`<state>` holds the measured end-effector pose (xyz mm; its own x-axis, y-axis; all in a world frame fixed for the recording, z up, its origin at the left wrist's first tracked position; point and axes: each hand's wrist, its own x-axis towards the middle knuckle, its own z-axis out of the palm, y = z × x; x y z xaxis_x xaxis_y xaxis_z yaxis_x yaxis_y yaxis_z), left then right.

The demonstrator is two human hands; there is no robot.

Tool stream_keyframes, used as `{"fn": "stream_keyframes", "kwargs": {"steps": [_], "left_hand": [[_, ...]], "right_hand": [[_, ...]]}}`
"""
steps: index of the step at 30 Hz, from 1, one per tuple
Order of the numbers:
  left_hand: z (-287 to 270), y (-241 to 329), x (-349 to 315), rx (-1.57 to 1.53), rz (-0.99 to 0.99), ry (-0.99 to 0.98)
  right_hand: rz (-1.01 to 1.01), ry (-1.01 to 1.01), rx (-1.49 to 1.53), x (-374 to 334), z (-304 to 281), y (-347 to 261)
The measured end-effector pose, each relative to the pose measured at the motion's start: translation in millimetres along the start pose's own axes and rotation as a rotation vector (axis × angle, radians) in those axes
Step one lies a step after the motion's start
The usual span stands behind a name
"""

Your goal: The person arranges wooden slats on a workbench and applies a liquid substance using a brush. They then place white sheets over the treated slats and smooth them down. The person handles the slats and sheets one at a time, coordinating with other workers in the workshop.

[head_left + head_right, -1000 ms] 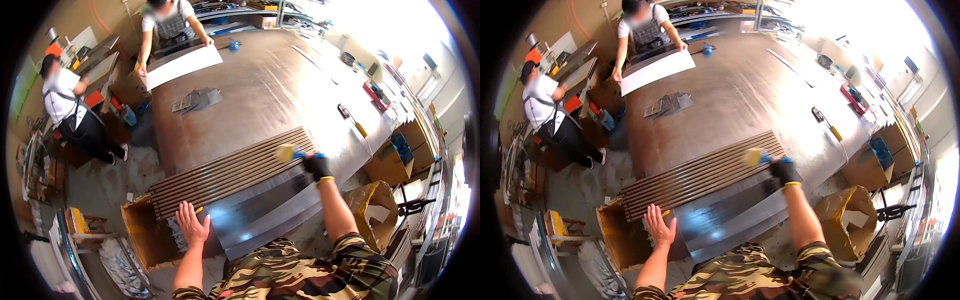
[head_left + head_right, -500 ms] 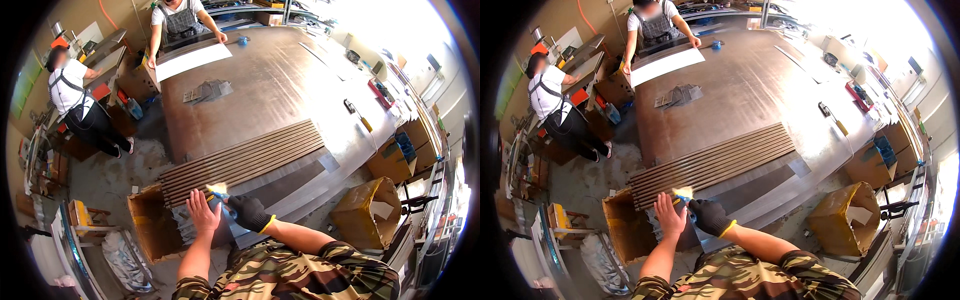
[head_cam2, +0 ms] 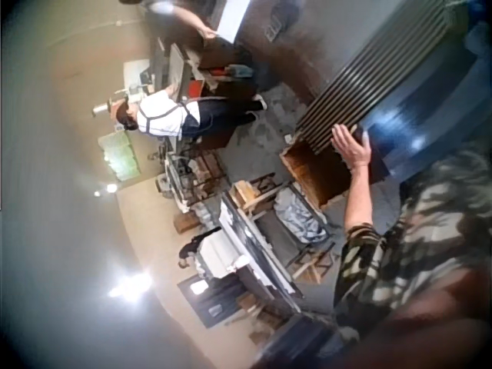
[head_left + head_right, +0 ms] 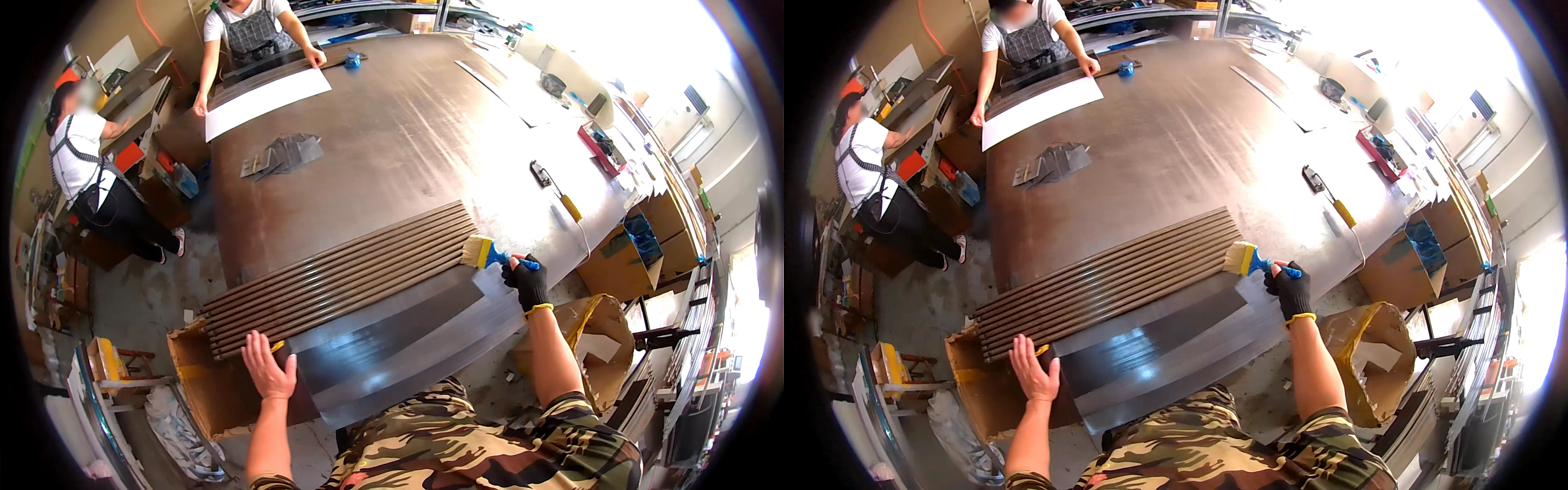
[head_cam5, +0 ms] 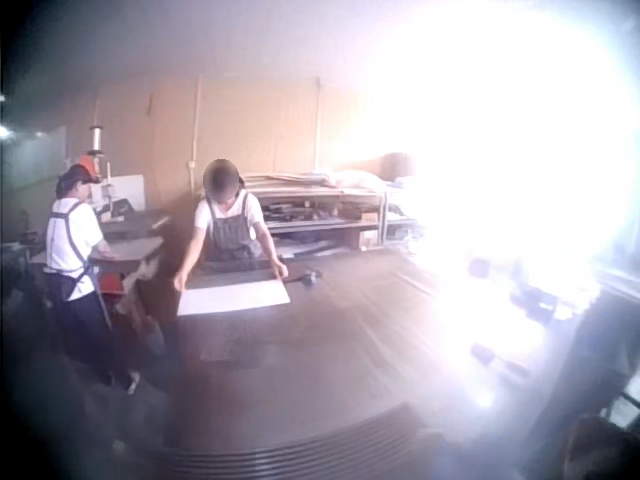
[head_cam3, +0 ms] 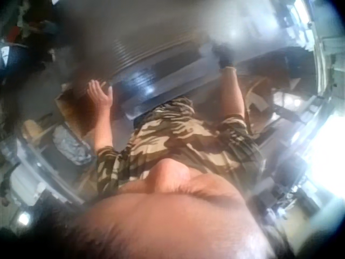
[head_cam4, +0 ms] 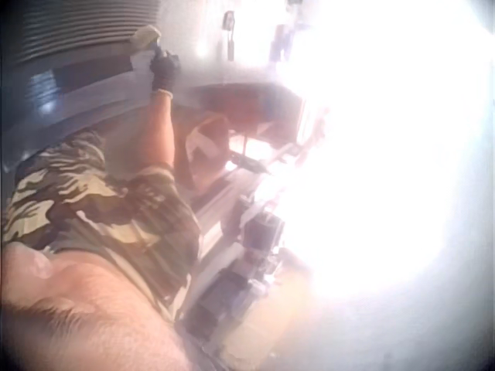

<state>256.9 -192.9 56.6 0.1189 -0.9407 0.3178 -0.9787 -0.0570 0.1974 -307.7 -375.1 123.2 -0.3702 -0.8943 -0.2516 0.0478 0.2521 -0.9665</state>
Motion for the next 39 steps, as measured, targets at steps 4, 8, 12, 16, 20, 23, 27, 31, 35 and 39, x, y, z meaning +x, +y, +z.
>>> {"fn": "stream_keyframes", "kwargs": {"steps": [4,8,12,16,20,23,27,31,35,39], "left_hand": [[-8,-3,-3,0.078,-0.024,-0.079],[-18,10,10,0.037,-0.125,-0.194],[-15,29,15,-0.019,-0.251,-0.207],[-17,29,9,-0.027,-0.285,-0.216],[-13,32,19,-0.049,-0.310,-0.265],[-17,29,14,-0.005,-0.288,-0.273],[-20,34,17,0.028,-0.355,-0.323],[-14,32,6,0.043,-0.391,-0.312],[-21,38,21,0.041,-0.442,-0.379],[-19,35,22,0.029,-0.451,-0.381]], "right_hand": [[-0.453,-0.136,-0.381,25,-11,-53],[-0.958,-0.390,-0.735,60,14,-98],[-0.876,-0.721,-1.082,92,-7,-99],[-0.599,-1.065,-0.927,85,-31,-139],[-0.766,-0.976,-0.919,140,-3,-141],[-0.923,-0.730,-0.945,171,37,-138],[-1.073,-0.691,-0.900,167,35,-118],[-0.879,-1.094,-1.077,118,-6,-129],[-0.636,-1.197,-0.932,146,5,-145],[-0.816,-0.806,-0.940,196,56,-141]]}}
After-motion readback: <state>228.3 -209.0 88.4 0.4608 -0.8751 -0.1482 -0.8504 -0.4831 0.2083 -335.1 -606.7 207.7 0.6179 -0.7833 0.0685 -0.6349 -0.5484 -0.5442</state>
